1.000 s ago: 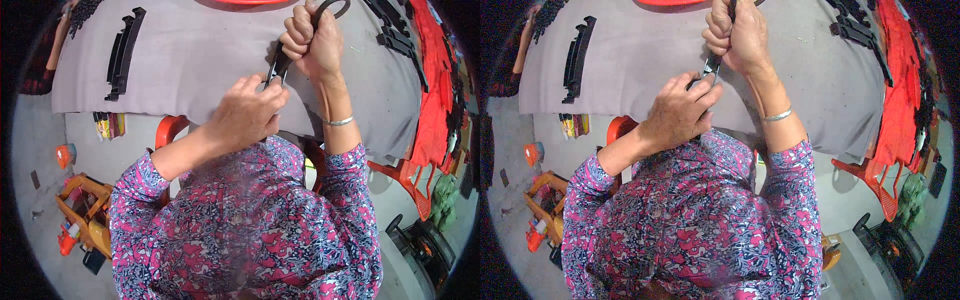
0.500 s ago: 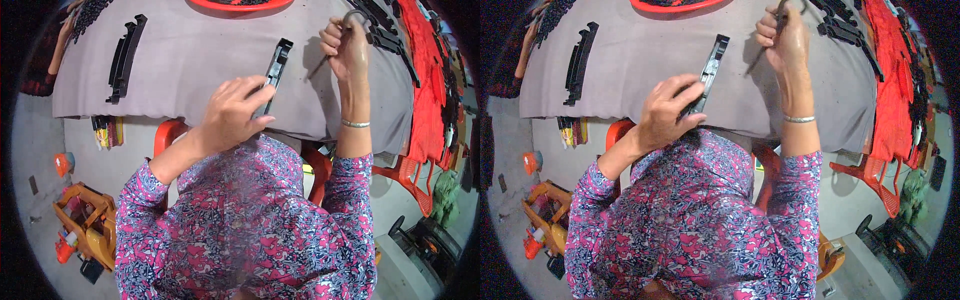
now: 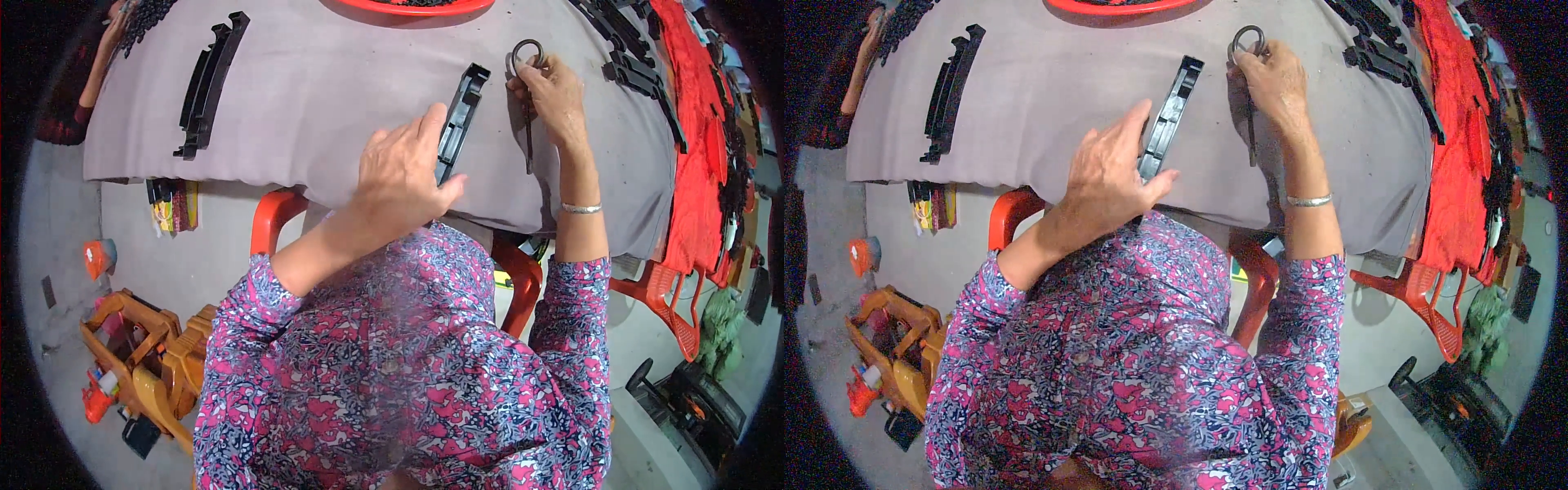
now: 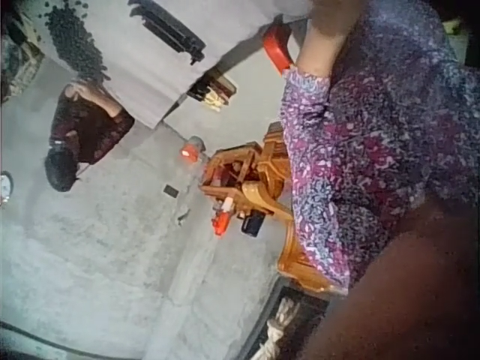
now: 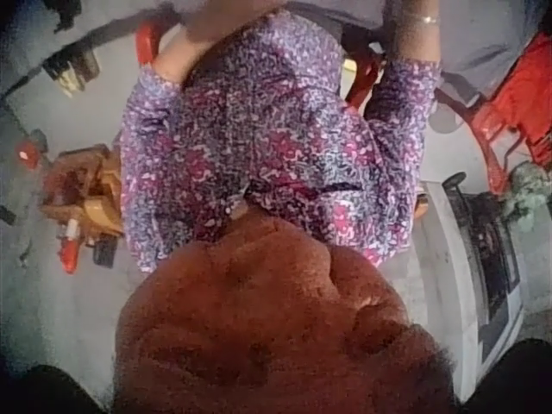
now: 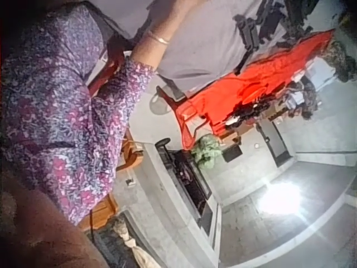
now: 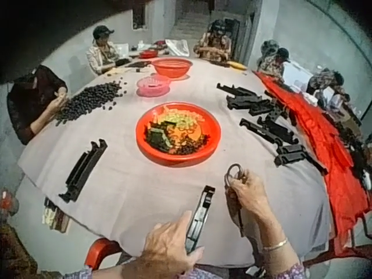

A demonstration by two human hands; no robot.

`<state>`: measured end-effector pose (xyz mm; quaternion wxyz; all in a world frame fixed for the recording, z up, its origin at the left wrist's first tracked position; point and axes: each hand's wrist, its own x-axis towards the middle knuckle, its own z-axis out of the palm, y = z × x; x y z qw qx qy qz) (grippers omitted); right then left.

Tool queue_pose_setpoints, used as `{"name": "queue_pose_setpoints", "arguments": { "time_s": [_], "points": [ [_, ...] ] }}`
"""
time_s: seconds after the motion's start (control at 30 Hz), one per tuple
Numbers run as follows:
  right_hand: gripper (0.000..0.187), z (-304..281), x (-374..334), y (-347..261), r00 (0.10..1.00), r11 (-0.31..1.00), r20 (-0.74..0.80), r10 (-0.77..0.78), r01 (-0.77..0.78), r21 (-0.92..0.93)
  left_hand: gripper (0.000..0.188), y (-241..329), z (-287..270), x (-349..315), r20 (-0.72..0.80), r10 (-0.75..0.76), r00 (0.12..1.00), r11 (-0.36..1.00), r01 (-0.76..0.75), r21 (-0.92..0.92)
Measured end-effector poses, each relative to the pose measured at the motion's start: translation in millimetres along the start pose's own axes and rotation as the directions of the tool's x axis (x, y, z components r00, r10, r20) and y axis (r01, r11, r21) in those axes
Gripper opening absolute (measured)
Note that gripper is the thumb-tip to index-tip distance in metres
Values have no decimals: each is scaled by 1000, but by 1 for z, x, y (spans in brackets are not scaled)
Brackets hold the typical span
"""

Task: The person installs internal components into black plastic housings using a metal hook tool, manipulating small plastic parts and metal springs from a red tray into the housings.

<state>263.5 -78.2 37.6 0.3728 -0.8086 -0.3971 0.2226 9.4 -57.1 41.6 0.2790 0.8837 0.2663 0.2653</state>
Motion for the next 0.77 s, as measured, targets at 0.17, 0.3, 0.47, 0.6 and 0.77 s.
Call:
{"name": "queue_pose_setpoints", "arguments": {
  "time_s": [0.17, 0.3, 0.47, 0.6, 0.77],
  "points": [
    [36, 0, -3, 2, 984, 944, -121, -128, 84, -319, 59, 2, -7, 4, 156, -125, 980, 992, 126, 7],
    [45, -2, -15, 3, 875, 776, -267, -403, 172, -606, 68, 0, -4, 2, 117, -122, 986, 991, 128, -38],
    [37, 0, -62, -46, 960, 968, -135, -246, 236, -85, 79, 1, -2, 0, 94, -81, 992, 997, 82, -10],
    [35, 19, -91, -50, 950, 958, 139, -280, 287, -31, 84, 1, 0, -1, 72, -75, 995, 997, 77, -13],
    [47, 28, -98, -56, 926, 886, 247, -285, 352, -300, 104, -3, 5, 0, 108, -87, 990, 996, 89, -15]
  ]
}}
